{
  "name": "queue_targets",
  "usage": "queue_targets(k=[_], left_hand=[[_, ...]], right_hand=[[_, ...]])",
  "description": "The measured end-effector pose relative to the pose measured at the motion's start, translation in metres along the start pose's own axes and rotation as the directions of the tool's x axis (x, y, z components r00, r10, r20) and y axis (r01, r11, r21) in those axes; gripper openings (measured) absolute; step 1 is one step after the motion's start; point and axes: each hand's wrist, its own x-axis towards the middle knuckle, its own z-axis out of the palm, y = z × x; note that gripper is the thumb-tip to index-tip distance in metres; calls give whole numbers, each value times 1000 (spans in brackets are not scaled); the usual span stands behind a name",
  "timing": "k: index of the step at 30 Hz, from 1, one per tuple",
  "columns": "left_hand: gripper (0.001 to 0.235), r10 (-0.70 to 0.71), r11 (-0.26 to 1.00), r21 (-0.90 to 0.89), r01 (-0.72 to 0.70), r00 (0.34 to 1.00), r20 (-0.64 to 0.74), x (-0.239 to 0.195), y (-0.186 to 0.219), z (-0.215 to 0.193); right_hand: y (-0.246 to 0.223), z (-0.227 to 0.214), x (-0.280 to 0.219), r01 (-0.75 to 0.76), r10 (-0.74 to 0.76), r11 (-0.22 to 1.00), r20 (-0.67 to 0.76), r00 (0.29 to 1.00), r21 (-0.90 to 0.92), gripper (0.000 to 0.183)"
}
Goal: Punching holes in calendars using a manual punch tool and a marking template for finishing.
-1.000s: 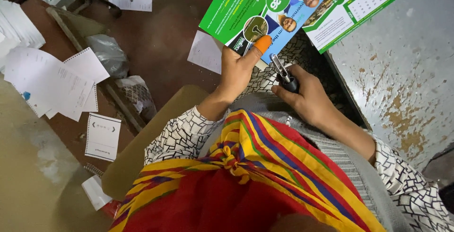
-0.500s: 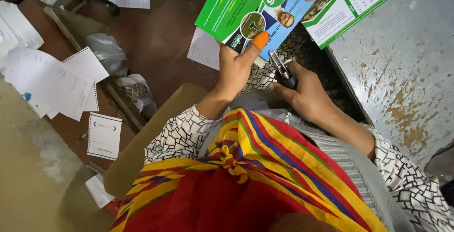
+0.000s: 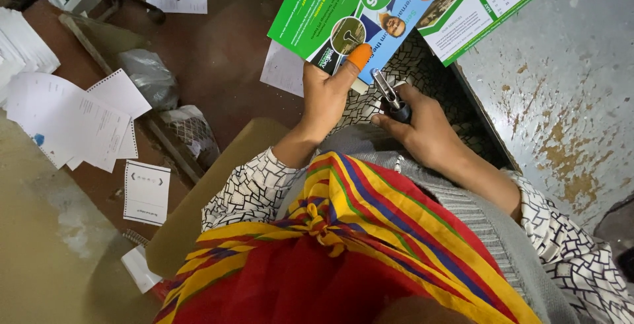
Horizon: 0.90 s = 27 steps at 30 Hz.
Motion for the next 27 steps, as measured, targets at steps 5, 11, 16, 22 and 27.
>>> queue_targets(k=[5,11,16,22,27], left_hand=[[45,-3,1000,6,3,1000,-5,1,5,2],[47,-11,1000,1,11,1000,-12,0,-4,-1],[46,3,1000,-4,-3,1000,-14,0,-9,-3],[45,-6,1000,14,6,1000,-17,-1,-15,-3],[46,-33,999,-5,33,999,-23,-15,-66,-19]], right_hand=[[5,2,2,-2,2,1000,2,1000,17,36],[4,1,1,11,-11,1000,2,1000,12,36],[2,1,1,28,-28,999,-6,1000,26,34],[-1,1,-1,26,-26,1000,-12,1000,12,34],[2,3,-1,42,-41,999,-13,999,16,31]])
